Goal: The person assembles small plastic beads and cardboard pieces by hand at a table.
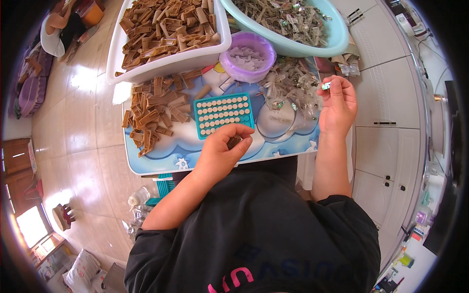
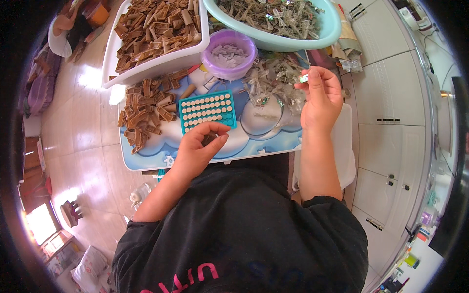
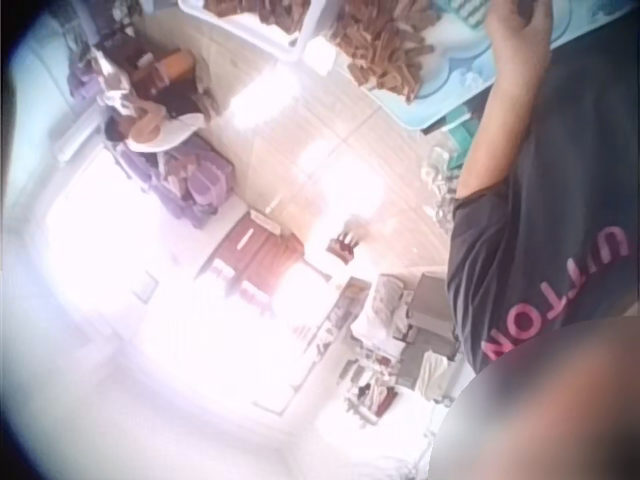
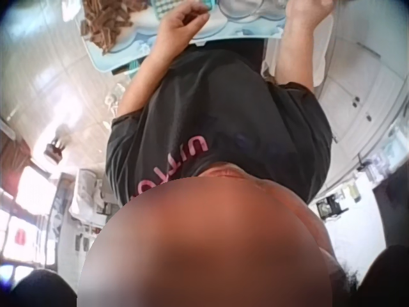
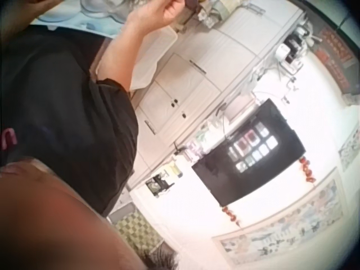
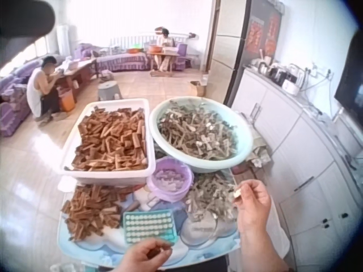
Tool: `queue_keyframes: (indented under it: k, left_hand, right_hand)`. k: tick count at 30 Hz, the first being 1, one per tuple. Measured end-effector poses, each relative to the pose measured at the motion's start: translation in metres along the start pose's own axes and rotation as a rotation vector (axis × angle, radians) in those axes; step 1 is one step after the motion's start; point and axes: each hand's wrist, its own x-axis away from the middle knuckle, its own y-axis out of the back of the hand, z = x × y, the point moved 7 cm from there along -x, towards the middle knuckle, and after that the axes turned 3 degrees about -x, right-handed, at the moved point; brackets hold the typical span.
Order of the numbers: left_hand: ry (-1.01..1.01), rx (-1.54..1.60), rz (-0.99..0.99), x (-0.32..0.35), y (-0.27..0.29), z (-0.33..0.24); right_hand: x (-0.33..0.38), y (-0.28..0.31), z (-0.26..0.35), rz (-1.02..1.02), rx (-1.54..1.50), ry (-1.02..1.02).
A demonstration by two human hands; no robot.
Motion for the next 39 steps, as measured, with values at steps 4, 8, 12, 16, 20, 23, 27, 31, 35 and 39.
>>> queue_keyframes:
  k: [4, 8, 12, 16, 20, 23, 27, 31, 35, 39]
  left_hand:
    - [-0.022, 0.001, -0.018, -0.003, -0.001, -0.006]
    - [-0.128, -0.093, -0.021, -0.008, -0.004, -0.026]
    - [-0.325, -0.059, -0.053, -0.006, -0.008, -0.052]
    - [-0.126, 0.099, 0.028, -0.007, -0.01, -0.033]
    - [0.16, 0.517, 0.092, -0.003, -0.005, 0.001]
    - [0.21, 0.699, 0.093, 0.001, -0.005, 0.007]
    - [0.229, 0.807, 0.109, 0.002, -0.003, 0.018]
    - [0.252, 0.891, 0.04, 0.002, 0.004, 0.021]
    - [0.226, 0.907, 0.018, 0.002, 0.007, 0.024]
    - [0.215, 0.901, -0.016, 0.002, 0.01, 0.024]
  right_hand:
    - [0.011, -0.008, 0.024, 0.038, -0.008, 0.087]
    - [0.031, -0.029, 0.047, 0.203, -0.022, 0.187]
    - [0.061, -0.052, -0.003, 0.318, -0.035, -0.189]
    - [0.088, -0.072, -0.028, 0.342, -0.017, -0.275]
    - [0.099, -0.08, -0.049, 0.385, -0.003, -0.354]
    - [0.102, -0.083, -0.053, 0.395, 0.056, -0.323]
    - [0.103, -0.087, -0.052, 0.436, 0.205, -0.147]
    - [0.101, -0.09, -0.027, 0.453, 0.371, 0.108]
    - [0.112, -0.098, -0.019, 0.588, 0.513, 0.327]
    - [0.119, -0.099, -0.018, 0.615, 0.556, 0.369]
